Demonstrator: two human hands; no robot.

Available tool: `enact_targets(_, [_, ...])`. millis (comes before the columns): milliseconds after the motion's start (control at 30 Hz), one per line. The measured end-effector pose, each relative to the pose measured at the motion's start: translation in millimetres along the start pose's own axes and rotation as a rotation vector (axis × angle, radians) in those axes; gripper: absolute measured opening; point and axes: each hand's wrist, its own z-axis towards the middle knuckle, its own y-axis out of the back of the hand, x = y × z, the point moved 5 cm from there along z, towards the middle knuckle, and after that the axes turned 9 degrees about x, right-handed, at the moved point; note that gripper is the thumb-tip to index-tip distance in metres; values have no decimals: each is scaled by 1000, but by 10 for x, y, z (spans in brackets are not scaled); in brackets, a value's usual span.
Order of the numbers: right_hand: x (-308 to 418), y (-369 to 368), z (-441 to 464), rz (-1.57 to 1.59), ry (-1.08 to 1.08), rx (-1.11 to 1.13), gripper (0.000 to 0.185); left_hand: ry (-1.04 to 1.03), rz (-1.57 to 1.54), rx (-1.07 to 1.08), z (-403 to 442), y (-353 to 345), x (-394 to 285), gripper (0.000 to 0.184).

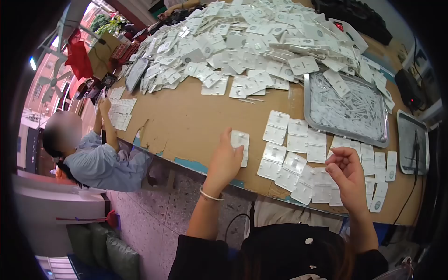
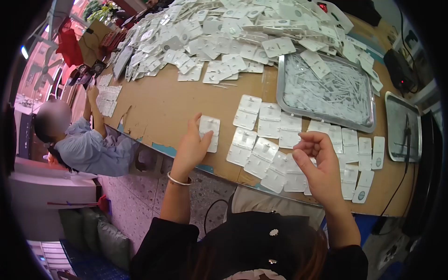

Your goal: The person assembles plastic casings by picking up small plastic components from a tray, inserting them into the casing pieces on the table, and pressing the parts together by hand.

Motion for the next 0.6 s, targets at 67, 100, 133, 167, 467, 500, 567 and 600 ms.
enact_targets(67, [33, 64, -33, -86, 3, -7, 32, 37, 175, 86, -109, -22, -103, 54])
enact_targets(100, [44, 78, -42, -108, -1, -9, 33, 50, 264, 123, -124, -31, -150, 54])
enact_targets(133, [58, 85, -36, -131, -1, -7, 33, 33, 361, 167, -115, -49, -220, 52])
enact_targets(167, [67, 87, -28, -151, 0, 1, 33, 18, 461, 206, -110, -56, -278, 50])
enact_targets(467, [199, 335, 357, -363, 60, -28, 31, -589, 480, -279, 1449, 120, -522, 40])
enact_targets(500, [228, 399, 398, -390, 61, -42, 31, -569, 471, -202, 1594, 40, -480, 38])
enact_targets(567, [293, 588, 433, -535, 103, -135, 30, -529, 485, -91, 1797, -57, -464, 31])
enact_targets(600, [300, 718, 468, -596, 101, -187, 28, -501, 512, -62, 1835, -68, -425, 27])
